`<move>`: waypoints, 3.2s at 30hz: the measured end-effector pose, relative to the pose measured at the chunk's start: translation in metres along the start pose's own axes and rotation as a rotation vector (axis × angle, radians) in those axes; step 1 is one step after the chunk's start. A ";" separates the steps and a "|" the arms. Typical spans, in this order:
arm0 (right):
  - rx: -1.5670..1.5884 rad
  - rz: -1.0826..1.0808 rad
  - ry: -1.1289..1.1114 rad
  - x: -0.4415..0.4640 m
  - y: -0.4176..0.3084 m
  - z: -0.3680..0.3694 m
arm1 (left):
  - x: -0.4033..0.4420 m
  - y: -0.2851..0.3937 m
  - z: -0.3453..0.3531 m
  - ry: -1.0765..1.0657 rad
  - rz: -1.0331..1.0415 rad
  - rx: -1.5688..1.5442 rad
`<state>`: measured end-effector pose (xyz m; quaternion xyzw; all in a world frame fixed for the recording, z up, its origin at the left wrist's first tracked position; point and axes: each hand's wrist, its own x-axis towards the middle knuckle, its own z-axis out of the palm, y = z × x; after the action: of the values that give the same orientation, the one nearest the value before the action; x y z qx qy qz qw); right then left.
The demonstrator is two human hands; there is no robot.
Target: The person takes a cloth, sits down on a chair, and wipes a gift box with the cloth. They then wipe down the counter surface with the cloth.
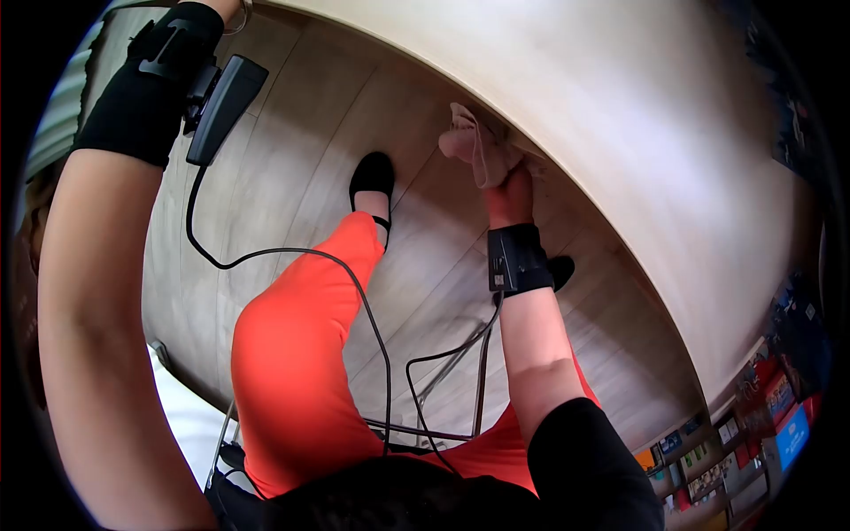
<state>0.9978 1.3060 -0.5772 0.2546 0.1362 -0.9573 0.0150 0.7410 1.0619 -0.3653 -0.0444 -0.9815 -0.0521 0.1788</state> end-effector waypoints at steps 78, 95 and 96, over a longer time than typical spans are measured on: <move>-2.253 -0.805 1.129 -0.284 -0.378 -0.002 | -0.154 0.259 -0.048 -0.301 0.247 -0.013; -1.484 -1.082 1.568 -0.343 -0.432 -0.090 | -0.209 0.371 -0.057 -0.316 0.227 -0.073; -1.295 -1.113 1.599 -0.338 -0.436 -0.090 | -0.207 0.374 -0.057 -0.315 0.230 -0.061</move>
<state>1.2926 1.7364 -0.3751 0.6346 0.6619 -0.1505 -0.3695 0.9938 1.4114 -0.3533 -0.1694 -0.9838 -0.0533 0.0261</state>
